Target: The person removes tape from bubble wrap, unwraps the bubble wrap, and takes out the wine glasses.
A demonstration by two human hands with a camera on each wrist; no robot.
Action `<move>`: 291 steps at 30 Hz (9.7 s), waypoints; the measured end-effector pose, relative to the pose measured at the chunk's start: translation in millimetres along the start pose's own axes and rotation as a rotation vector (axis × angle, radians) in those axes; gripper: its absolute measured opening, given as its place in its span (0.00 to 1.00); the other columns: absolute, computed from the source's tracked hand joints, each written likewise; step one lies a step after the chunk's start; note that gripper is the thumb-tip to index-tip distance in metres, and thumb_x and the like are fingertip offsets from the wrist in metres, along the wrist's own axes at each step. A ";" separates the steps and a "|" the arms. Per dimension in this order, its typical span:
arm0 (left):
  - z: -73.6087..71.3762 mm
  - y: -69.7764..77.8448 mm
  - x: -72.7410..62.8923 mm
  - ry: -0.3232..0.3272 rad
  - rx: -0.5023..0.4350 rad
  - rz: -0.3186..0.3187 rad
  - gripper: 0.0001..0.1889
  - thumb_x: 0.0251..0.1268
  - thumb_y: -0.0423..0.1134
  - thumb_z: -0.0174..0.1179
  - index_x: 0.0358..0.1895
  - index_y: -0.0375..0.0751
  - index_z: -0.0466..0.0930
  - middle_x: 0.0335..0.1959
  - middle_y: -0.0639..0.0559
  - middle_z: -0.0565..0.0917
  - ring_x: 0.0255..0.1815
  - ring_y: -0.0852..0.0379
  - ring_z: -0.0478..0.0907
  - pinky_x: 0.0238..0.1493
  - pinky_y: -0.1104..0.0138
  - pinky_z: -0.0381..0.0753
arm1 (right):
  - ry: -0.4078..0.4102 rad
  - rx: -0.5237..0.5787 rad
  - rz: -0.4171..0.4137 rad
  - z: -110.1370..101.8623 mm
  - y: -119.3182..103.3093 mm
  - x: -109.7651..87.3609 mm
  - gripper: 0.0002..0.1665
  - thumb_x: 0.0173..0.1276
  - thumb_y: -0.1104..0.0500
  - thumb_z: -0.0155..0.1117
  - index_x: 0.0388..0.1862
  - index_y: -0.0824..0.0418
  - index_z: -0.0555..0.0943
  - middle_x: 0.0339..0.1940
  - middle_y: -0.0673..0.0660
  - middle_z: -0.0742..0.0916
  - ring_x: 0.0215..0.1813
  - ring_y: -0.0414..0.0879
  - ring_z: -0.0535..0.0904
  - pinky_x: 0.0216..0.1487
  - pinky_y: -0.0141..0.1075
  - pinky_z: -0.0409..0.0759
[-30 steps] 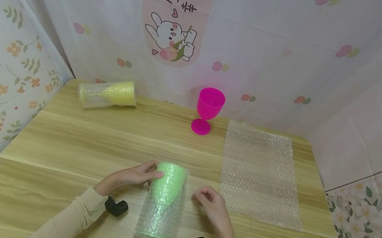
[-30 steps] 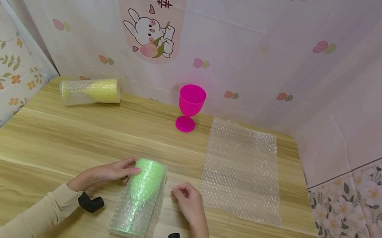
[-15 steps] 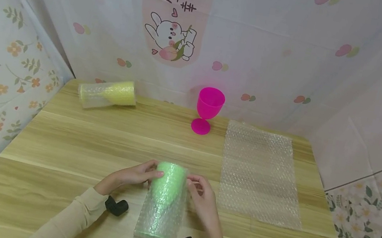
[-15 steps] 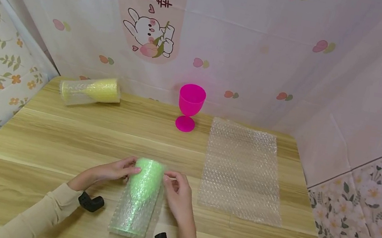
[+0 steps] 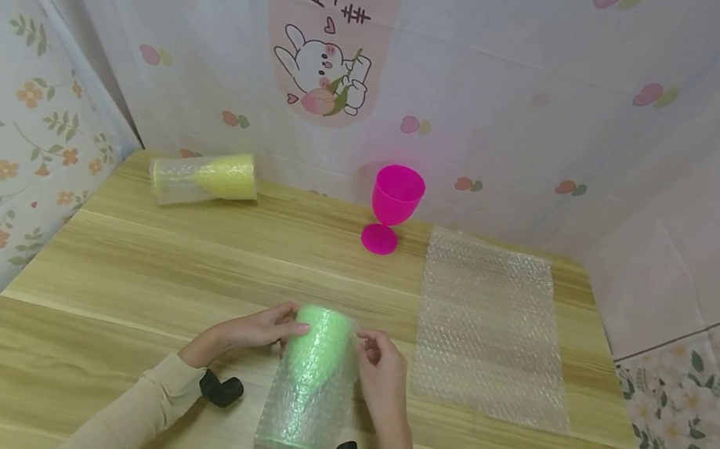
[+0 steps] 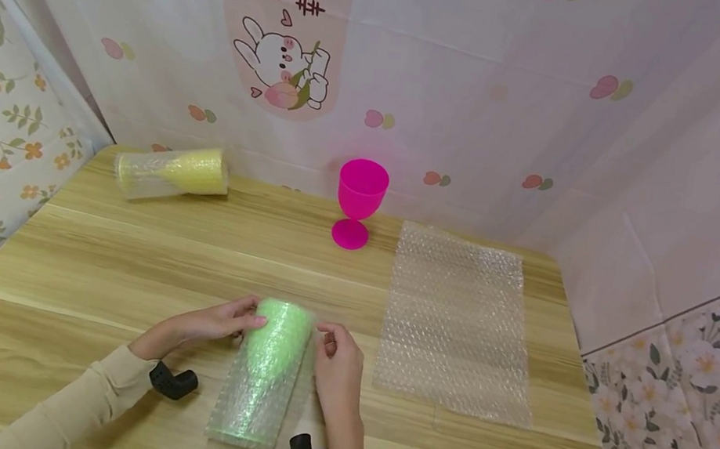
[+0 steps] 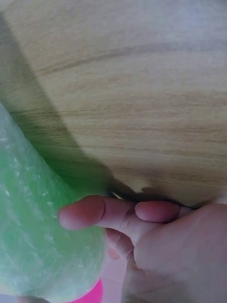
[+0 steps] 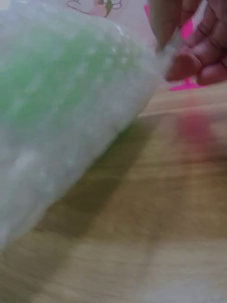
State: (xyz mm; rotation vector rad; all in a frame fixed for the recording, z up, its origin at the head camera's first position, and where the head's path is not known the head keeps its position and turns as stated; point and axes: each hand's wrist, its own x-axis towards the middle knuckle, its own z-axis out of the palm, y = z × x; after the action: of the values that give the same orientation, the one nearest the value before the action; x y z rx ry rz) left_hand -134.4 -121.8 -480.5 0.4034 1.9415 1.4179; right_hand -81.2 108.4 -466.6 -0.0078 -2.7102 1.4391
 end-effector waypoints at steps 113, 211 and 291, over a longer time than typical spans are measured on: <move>11.5 1.6 1.5 0.036 0.047 0.020 0.28 0.69 0.57 0.45 0.49 0.30 0.64 0.49 0.39 0.70 0.52 0.47 0.67 0.51 0.57 0.70 | -0.381 -0.590 0.123 -24.9 10.9 78.2 0.30 0.70 0.45 0.49 0.12 0.61 0.70 0.10 0.50 0.67 0.16 0.43 0.61 0.16 0.32 0.61; 19.4 11.0 -8.3 0.391 -0.088 0.048 0.22 0.70 0.46 0.50 0.60 0.36 0.62 0.60 0.39 0.68 0.59 0.44 0.68 0.53 0.57 0.73 | -0.566 -0.217 -0.239 -26.3 25.2 -35.6 0.34 0.55 0.65 0.62 0.64 0.63 0.69 0.75 0.63 0.55 0.75 0.61 0.45 0.70 0.57 0.49; -21.6 -11.1 -94.9 0.447 0.819 -0.152 0.46 0.57 0.40 0.63 0.72 0.33 0.42 0.17 0.46 0.73 0.12 0.57 0.68 0.15 0.68 0.70 | -0.259 -0.499 0.000 -19.2 -5.9 9.1 0.45 0.60 0.59 0.61 0.73 0.63 0.53 0.17 0.50 0.72 0.13 0.38 0.57 0.12 0.26 0.57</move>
State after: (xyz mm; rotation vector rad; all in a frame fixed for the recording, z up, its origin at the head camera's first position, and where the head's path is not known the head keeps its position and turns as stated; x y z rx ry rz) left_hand -79.8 -198.9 -454.4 0.2968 2.8170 0.5813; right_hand -88.8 121.3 -450.5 0.1602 -3.2032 0.7718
